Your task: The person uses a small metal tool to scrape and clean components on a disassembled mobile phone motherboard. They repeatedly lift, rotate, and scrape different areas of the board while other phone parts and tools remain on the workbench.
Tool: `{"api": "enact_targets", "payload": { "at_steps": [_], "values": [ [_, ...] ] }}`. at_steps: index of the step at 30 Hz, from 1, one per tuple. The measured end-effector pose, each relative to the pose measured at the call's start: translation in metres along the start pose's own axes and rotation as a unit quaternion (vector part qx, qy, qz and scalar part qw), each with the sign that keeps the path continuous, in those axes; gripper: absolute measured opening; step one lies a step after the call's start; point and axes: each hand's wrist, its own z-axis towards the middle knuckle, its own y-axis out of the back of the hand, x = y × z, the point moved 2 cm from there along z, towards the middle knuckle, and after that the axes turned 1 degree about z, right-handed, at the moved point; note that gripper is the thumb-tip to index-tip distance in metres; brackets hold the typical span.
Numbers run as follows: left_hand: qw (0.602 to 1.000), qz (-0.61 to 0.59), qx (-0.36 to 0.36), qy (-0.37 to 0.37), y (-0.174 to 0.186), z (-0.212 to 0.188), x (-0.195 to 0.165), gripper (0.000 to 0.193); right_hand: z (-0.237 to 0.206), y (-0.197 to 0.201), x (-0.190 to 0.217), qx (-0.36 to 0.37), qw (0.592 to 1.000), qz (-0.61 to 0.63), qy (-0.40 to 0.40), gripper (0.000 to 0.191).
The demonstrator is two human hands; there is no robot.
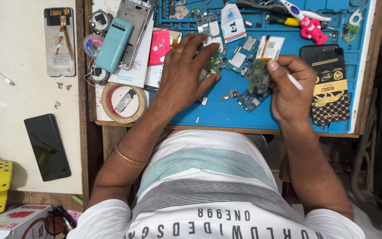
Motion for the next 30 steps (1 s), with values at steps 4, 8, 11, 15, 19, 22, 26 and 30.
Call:
{"api": "enact_targets", "payload": {
  "at_steps": [4, 8, 11, 15, 19, 22, 26, 30],
  "values": [
    [1.000, -0.002, 0.010, 0.019, -0.004, 0.001, 0.000, 0.063, 0.006, 0.008, 0.003, -0.029, 0.999, -0.006, 0.022, 0.010],
    [0.999, 0.023, 0.017, 0.026, 0.003, -0.006, -0.005, 0.054, 0.007, 0.017, 0.003, -0.031, 0.992, -0.103, 0.072, 0.015],
    [0.998, 0.037, 0.017, 0.042, 0.014, -0.015, -0.004, 0.048, 0.012, 0.029, 0.019, -0.006, 0.934, -0.292, 0.208, 0.017],
    [0.996, 0.055, 0.025, 0.063, 0.024, -0.021, 0.003, 0.042, 0.014, 0.047, 0.037, -0.026, 0.850, -0.485, 0.204, 0.017],
    [0.998, 0.054, -0.012, 0.023, 0.023, -0.016, 0.009, 0.049, 0.018, 0.049, 0.039, -0.010, 0.829, -0.533, 0.167, 0.016],
    [1.000, 0.017, -0.008, 0.024, 0.017, -0.002, 0.016, 0.061, 0.021, 0.045, 0.039, 0.003, 0.818, -0.545, 0.183, 0.014],
    [0.998, 0.052, -0.001, 0.048, 0.001, 0.023, 0.018, 0.081, 0.023, 0.040, 0.038, 0.016, 0.796, -0.568, 0.208, 0.012],
    [0.997, 0.062, -0.016, 0.041, -0.006, 0.034, 0.019, 0.091, 0.021, 0.034, 0.034, -0.003, 0.760, -0.606, 0.235, 0.017]
  ]
}}
